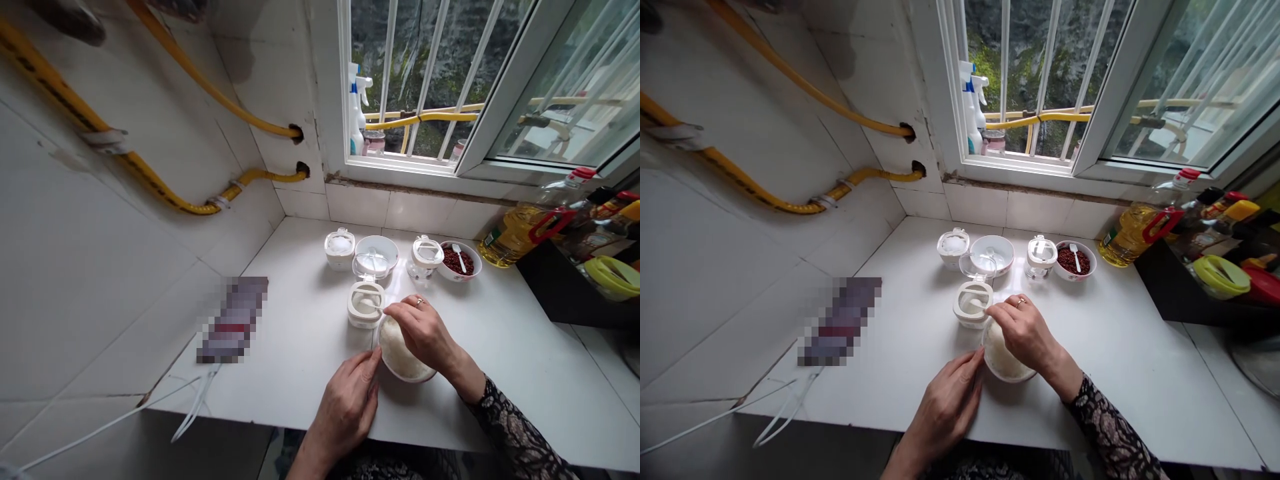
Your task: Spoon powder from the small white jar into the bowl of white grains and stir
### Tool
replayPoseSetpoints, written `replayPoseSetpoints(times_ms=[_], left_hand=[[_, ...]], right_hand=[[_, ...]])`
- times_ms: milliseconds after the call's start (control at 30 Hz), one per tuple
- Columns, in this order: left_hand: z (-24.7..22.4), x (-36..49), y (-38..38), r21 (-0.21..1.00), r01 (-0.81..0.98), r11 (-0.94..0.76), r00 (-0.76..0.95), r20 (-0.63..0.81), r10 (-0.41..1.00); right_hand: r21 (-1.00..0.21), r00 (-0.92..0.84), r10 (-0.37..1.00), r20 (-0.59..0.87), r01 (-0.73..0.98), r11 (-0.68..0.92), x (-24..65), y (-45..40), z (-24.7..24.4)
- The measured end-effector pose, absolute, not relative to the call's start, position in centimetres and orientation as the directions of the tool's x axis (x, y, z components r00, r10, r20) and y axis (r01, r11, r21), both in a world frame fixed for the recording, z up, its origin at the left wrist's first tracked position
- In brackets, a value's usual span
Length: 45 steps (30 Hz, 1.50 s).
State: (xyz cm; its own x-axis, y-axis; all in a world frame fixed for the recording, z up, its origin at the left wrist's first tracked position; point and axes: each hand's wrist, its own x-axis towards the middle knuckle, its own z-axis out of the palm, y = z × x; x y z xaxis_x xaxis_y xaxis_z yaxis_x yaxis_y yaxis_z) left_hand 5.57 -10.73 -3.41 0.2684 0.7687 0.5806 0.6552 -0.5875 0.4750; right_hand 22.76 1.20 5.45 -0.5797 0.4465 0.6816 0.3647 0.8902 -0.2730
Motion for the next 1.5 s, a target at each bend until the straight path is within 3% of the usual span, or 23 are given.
replayPoseSetpoints(times_ms=[33, 100, 233, 300, 567, 733, 900, 1167, 1500], left_hand=[[-3.4, 5.6, -10.7, 0.478, 0.654, -0.586, 0.267, 0.579, 0.77], [-3.4, 5.6, -10.7, 0.48, 0.656, -0.583, 0.264, 0.577, 0.773], [-3.4, 5.6, -10.7, 0.464, 0.668, -0.581, 0.264, 0.582, 0.769], [-3.3, 5.6, -10.8, 0.46, 0.672, -0.58, 0.265, 0.582, 0.769], [-3.1, 5.6, -10.7, 0.461, 0.67, -0.581, 0.261, 0.586, 0.767], [-3.2, 5.6, -10.7, 0.462, 0.671, -0.58, 0.259, 0.587, 0.767], [-3.1, 5.6, -10.7, 0.459, 0.675, -0.577, 0.253, 0.59, 0.767], [-3.1, 5.6, -10.8, 0.467, 0.671, -0.576, 0.253, 0.586, 0.77], [-3.3, 5.6, -10.8, 0.471, 0.665, -0.58, 0.261, 0.581, 0.771]], right_hand=[[-0.229, -0.592, 0.415, 0.691, 0.365, 0.902, 22.9, 1.1, 5.5], [-0.267, -0.533, 0.445, 0.719, 0.38, 0.886, 23.3, 0.9, 5.8], [-0.56, -0.297, 0.694, 0.656, 0.425, 0.711, 25.0, 0.2, 6.4], [-0.628, -0.249, 0.762, 0.598, 0.446, 0.638, 26.3, -0.1, 6.5], [-0.585, -0.316, 0.789, 0.527, 0.539, 0.606, 29.0, -1.0, 6.4], [-0.802, -0.217, 0.923, 0.318, 0.458, 0.384, 28.4, -1.0, 5.6], [-0.964, -0.043, 0.994, 0.102, 0.244, 0.11, 28.8, -0.1, 5.4], [-0.997, -0.033, 0.998, -0.053, 0.055, -0.051, 29.3, 0.4, 5.1], [-0.997, -0.073, 0.995, -0.063, -0.038, -0.066, 27.8, 1.4, 6.0]])
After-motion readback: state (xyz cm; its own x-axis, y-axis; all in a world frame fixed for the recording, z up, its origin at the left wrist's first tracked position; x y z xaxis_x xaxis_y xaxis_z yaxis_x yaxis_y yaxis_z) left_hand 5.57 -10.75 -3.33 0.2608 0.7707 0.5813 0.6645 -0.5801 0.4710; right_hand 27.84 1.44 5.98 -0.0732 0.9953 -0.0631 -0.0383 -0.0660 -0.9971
